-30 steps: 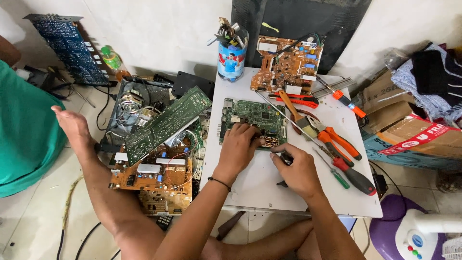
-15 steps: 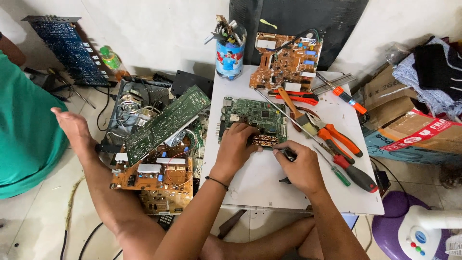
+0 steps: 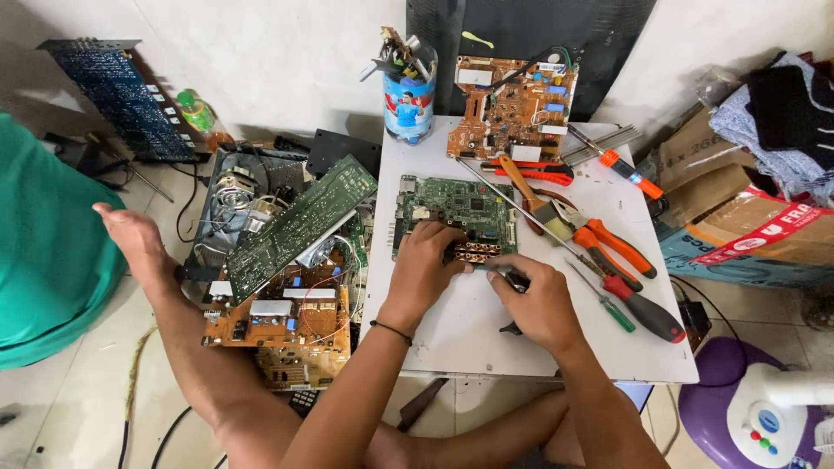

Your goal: Adjusting and inspecting components on an electronic circuit board using hands and a small tool.

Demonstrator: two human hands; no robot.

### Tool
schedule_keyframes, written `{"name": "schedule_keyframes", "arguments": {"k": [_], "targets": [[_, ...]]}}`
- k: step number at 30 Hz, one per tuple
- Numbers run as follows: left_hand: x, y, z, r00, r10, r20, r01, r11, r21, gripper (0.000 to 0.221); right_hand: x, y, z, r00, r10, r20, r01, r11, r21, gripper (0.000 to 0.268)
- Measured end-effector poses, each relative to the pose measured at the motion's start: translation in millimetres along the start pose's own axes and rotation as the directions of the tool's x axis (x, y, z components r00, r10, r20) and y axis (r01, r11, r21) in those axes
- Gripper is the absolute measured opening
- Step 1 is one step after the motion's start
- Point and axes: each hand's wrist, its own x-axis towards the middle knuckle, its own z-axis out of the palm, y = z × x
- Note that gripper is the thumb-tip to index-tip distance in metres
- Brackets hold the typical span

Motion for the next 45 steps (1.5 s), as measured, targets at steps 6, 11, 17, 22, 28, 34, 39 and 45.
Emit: {"name": "schedule_keyframes", "arguments": {"k": [6,11,17,22,28,34,39,45], "targets": [[0,0,0,1.000,0.000,0.002,0.000,1.000,0.007,0.041,-5,-10,0,1.000,-0.010,0.018,0.011,1.000,-0.012,0.028],[-1,-2,2,1.000,0.014,-0.006,-0.014,1.000,0.017,0.040,-5,-4,1,0.999,-0.047,0.022,0.048,0.998,-0.034,0.025],[1,-3,4,1.000,0.012,-0.010,-0.012,0.999,0.032,0.039,-6,-7,2,0.996,-0.065,0.054,0.068,0.996,-0.063,0.025],[1,-6,6,1.000,0.024,-0.014,-0.024,0.999,0.035,0.039,-6,-13,4,0.994,-0.075,0.074,0.079,0.995,-0.052,0.024],[0,-7,7,0.999,0.024,-0.025,-0.023,0.999,0.034,0.039,-1,-5,13,0.997,-0.046,0.063,0.047,0.999,-0.013,0.024],[0,-13,7,0.997,0.072,-0.019,-0.071,0.997,0.041,0.039,1,-13,8,0.995,-0.001,0.099,-0.003,0.999,0.035,0.030],[0,-19,16,0.986,0.129,-0.106,-0.126,0.991,0.039,0.039,-3,-32,1,0.995,0.001,0.102,0.016,0.986,-0.168,0.029],[-2,-14,23,0.961,0.223,-0.163,-0.188,0.960,0.208,0.044,-10,-30,5,0.993,-0.003,0.119,0.038,0.956,-0.292,0.031]]}}
